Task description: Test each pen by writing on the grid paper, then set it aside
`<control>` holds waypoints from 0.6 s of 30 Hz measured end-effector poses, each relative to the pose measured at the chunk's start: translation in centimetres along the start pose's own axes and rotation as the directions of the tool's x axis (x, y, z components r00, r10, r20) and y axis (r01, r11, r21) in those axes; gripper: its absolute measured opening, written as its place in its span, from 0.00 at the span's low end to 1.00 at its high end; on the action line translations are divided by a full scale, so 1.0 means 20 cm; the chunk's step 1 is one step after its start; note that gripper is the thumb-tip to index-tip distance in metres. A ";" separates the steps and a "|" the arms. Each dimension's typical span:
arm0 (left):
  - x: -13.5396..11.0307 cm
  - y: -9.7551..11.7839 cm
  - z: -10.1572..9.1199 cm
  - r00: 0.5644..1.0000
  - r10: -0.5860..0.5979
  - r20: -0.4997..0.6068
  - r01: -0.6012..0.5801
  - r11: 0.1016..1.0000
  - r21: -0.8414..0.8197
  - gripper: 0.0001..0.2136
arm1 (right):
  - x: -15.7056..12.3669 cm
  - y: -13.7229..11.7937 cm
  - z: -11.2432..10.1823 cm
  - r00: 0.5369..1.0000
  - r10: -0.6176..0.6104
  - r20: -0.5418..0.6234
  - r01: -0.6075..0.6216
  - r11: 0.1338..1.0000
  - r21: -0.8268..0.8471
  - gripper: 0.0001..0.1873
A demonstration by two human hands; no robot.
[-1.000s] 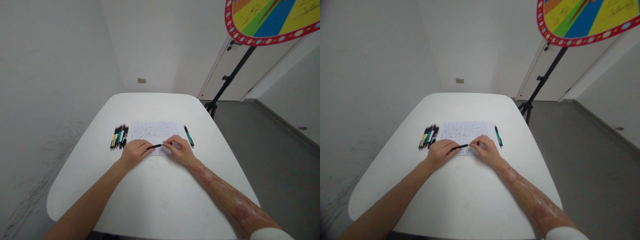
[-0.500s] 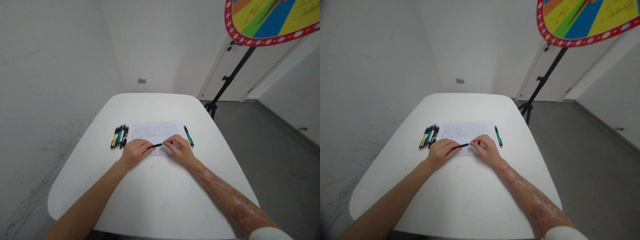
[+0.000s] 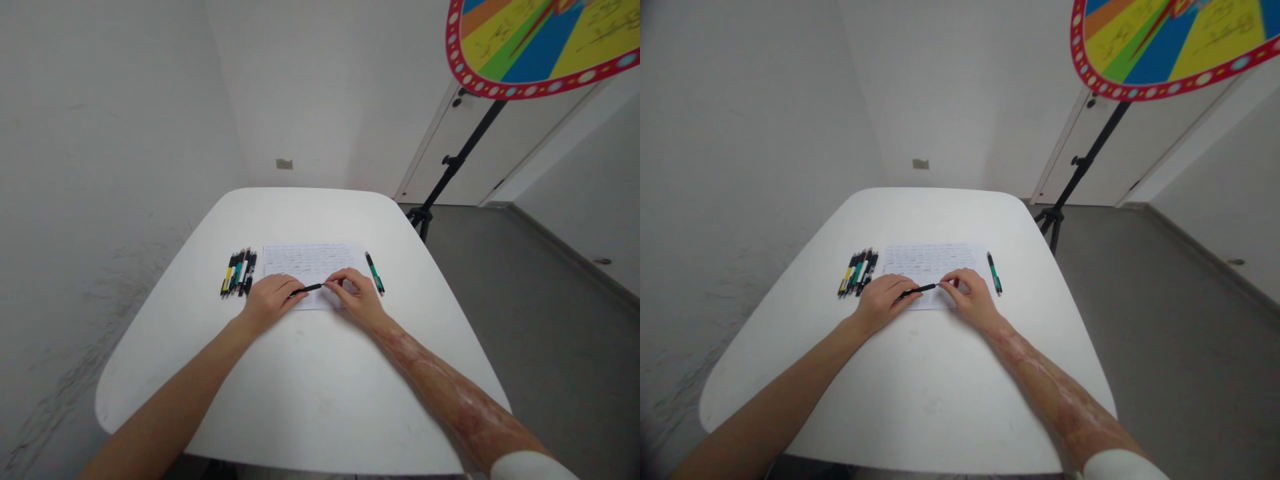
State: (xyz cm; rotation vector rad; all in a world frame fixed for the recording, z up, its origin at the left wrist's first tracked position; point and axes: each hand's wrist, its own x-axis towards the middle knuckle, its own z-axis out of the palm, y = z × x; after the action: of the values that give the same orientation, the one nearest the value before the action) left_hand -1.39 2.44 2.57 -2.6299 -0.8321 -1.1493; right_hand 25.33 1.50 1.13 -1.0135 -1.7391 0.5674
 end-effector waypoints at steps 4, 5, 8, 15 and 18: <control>-0.01 -0.01 0.01 1.000 -0.021 0.019 0.021 1.000 -0.002 0.09 | 0.00 -0.01 -0.01 1.000 0.005 0.023 -0.004 1.000 -0.021 0.10; -0.01 -0.01 0.01 0.999 -0.025 0.024 0.025 1.000 -0.001 0.09 | 0.00 -0.01 -0.01 0.999 0.002 0.034 -0.001 1.000 -0.021 0.10; -0.01 -0.01 0.02 0.998 -0.019 0.054 0.019 1.000 0.003 0.11 | 0.00 -0.01 -0.01 0.997 -0.014 0.071 0.015 1.000 -0.005 0.10; -0.01 -0.01 0.02 0.997 0.038 0.064 -0.040 0.998 0.037 0.12 | 0.00 -0.01 -0.01 0.996 -0.061 0.059 0.063 0.998 -0.022 0.08; -0.01 -0.01 0.01 0.997 0.038 0.064 -0.041 0.998 0.040 0.12 | -0.01 0.00 0.00 0.996 -0.066 0.054 0.068 0.997 -0.044 0.09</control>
State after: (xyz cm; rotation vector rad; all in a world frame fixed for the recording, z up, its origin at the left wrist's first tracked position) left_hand -1.49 2.63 2.32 -2.6493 -0.8023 -1.0325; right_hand 25.43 1.41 1.08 -0.9758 -1.8331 0.5175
